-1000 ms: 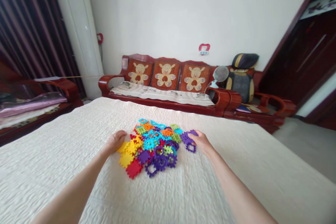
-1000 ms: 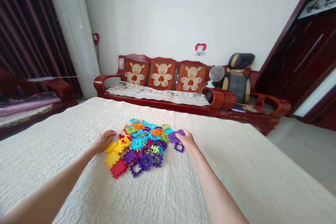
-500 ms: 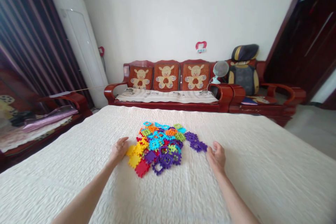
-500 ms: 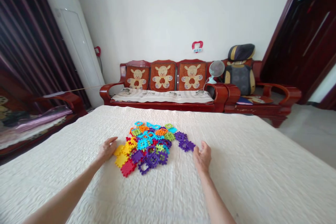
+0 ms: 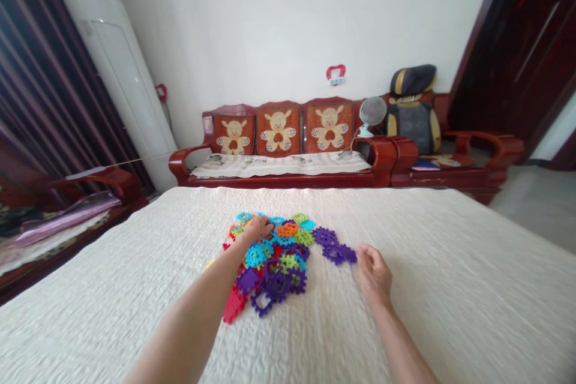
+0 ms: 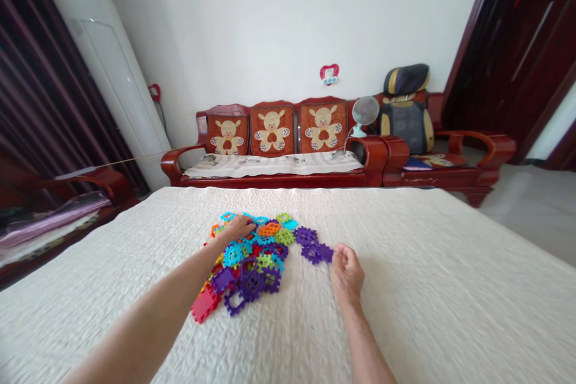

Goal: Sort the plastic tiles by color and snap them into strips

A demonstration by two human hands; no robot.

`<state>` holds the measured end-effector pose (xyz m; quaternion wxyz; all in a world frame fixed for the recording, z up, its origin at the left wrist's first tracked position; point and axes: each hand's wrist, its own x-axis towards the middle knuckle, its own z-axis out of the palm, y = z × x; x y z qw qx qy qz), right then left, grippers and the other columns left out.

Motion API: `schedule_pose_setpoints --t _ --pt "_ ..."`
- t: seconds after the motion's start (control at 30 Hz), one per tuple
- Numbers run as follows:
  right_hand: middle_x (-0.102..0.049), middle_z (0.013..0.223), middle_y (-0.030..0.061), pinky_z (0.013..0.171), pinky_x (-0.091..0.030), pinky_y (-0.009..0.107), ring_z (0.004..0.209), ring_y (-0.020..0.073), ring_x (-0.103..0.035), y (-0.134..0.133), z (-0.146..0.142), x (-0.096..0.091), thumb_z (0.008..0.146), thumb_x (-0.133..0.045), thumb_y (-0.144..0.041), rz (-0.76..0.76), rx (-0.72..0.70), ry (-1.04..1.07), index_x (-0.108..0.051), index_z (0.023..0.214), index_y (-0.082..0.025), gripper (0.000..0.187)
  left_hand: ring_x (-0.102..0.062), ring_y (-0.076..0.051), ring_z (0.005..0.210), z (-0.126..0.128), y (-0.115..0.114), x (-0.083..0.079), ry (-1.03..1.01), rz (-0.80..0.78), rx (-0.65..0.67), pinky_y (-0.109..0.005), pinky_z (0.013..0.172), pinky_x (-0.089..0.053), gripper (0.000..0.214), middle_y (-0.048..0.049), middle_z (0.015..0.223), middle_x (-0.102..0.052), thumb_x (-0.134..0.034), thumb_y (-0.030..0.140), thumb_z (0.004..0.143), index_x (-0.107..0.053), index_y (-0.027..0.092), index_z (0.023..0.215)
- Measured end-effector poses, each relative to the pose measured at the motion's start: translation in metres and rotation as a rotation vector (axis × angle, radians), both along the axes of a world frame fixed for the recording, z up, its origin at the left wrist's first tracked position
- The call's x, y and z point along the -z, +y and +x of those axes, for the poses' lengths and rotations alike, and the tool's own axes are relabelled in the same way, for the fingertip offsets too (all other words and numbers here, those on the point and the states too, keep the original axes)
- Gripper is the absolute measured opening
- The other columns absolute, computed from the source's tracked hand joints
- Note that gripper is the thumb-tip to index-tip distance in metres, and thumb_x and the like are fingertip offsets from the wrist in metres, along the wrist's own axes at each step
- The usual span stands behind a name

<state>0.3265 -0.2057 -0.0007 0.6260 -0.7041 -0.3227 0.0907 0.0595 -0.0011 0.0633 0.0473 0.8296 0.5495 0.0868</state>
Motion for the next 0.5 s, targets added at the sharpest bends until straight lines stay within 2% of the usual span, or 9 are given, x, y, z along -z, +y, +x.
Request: schedule_pose_setpoints --t 0.07,0.17,0.37,0.5 --pt "-0.07 0.094 0.0127 0.086 -0.047 0.038 0.089 0.0251 -0.064 0.001 0.0 0.0 0.07 -0.049 -0.054 0.004 -0.015 -0.001 -0.064 0.094 -0.017 0.046 -0.067 -0.024 0.091 0.004 0.004 0.004 0.021 -0.036 -0.024 -0.029 0.079 -0.049 0.029 -0.0088 0.091 -0.074 -0.052 0.034 0.08 -0.074 0.018 0.091" --pt "-0.07 0.095 0.0121 0.087 -0.047 0.038 0.089 0.0245 -0.064 0.003 0.001 0.0 0.07 -0.049 -0.05 0.002 -0.024 -0.01 -0.064 0.093 -0.018 0.042 -0.066 -0.025 0.091 0.004 0.003 0.003 0.02 -0.069 -0.034 -0.029 0.077 -0.049 0.033 -0.0092 0.094 -0.074 -0.056 0.039 0.076 -0.073 0.019 0.096" --pt "-0.071 0.094 0.0115 0.087 -0.048 0.036 0.088 0.0235 -0.065 0.004 -0.001 -0.003 0.069 -0.048 -0.047 0.029 -0.005 0.008 -0.064 0.091 -0.019 0.039 -0.065 -0.019 0.076 -0.009 -0.003 -0.009 -0.088 -0.134 -0.107 -0.023 0.067 -0.047 0.036 -0.0027 0.079 -0.073 -0.066 0.025 0.066 -0.072 0.019 0.101" --pt "-0.071 0.092 0.0111 0.086 -0.047 0.037 0.087 0.0238 -0.065 0.006 -0.001 -0.003 0.068 -0.049 -0.047 0.032 -0.003 0.035 -0.065 0.09 -0.019 0.039 -0.065 -0.016 0.077 -0.017 -0.004 -0.018 -0.233 -0.101 -0.188 -0.021 0.065 -0.046 0.042 -0.0042 0.091 -0.073 -0.062 0.019 0.072 -0.068 0.019 0.113"
